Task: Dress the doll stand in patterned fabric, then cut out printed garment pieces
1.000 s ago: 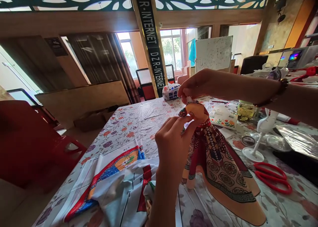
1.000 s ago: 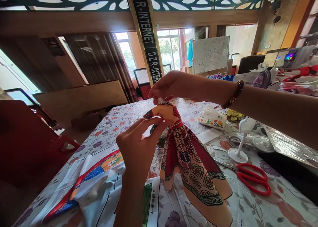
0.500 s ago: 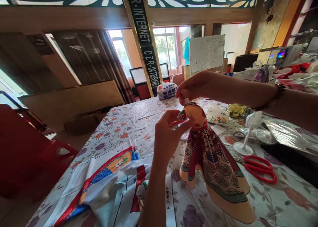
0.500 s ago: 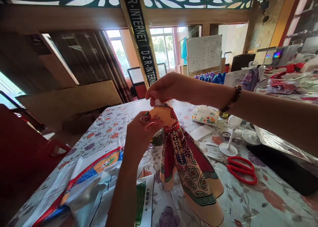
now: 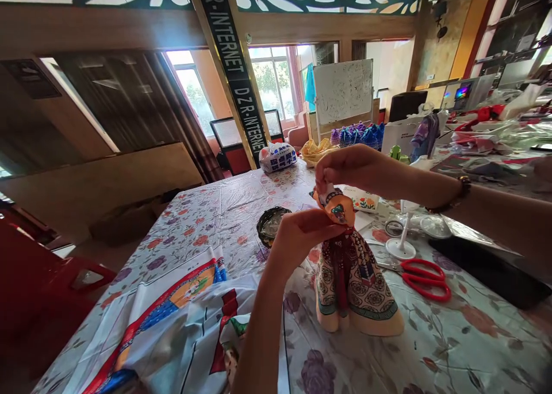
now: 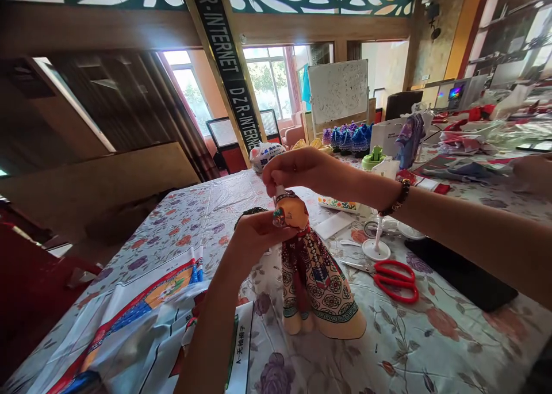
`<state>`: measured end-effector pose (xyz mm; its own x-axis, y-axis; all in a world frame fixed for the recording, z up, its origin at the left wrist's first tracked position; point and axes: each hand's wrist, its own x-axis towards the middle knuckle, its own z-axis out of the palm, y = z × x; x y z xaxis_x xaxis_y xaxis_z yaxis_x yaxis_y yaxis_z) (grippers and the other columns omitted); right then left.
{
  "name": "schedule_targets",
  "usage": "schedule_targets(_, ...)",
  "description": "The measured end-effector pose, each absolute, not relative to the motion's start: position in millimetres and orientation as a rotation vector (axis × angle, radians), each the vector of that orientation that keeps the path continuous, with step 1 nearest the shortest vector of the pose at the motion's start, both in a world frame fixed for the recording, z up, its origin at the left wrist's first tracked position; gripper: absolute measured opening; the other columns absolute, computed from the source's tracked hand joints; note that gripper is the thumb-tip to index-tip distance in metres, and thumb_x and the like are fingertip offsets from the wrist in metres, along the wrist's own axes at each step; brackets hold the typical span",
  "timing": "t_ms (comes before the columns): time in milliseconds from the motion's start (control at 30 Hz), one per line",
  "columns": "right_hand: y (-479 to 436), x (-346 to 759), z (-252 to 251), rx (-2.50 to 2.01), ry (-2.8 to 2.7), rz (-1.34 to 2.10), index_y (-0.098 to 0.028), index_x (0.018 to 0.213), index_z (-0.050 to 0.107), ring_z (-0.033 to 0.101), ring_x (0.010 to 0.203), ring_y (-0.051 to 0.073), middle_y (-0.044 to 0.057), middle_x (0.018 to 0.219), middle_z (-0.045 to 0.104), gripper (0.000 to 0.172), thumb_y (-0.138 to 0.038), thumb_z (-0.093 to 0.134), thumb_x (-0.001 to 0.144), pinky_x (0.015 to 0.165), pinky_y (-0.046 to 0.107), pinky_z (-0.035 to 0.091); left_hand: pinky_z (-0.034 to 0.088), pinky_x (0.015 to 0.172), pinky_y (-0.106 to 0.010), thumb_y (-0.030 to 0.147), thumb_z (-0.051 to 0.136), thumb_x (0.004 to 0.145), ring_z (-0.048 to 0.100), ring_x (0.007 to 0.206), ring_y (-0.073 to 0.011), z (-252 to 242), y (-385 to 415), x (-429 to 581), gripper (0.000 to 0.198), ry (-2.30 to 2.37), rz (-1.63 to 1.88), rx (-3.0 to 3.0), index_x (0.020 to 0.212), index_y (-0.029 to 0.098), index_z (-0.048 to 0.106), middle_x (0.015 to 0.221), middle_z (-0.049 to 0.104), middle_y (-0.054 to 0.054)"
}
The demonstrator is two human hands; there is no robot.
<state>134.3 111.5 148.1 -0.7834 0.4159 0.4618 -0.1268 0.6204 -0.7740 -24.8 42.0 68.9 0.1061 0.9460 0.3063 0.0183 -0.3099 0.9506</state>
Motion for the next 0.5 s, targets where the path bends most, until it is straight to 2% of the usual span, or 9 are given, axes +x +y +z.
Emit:
schedule_targets(133,118.3,138.6,140.3,-0.065,-2.144,1.313,-0.019,0.086,0.062,0.058,0.077,0.009,-0.001,0.077,0.061,0.01,-0.026,0.056,0.086,0.08,0.026,0.048,0.058,0.075,-0.04,0.024,0.073,0.068,0.071,0.078,-0.0234,68.0,39.6,-26.9,0.013,0.988,1.32,1.529,0.08,0.024,0.076,0.084,0.075,-0.006)
schedule_targets(500,120.0,136.4,136.7,-0.072,-2.114,1.277,-0.014,0.087,0.062,0.058,0.075,0.008,0.001,0.076,0.061,0.015,-0.029,0.058,0.085,0.077,0.025,0.049,0.056,0.081,-0.032,0.019,0.073,0.066,0.07,0.08,-0.0182,70.9,37.6,-26.9,0.014,1.03,1.264,1.513,0.08,0.021,0.075,0.085,0.075,-0.003)
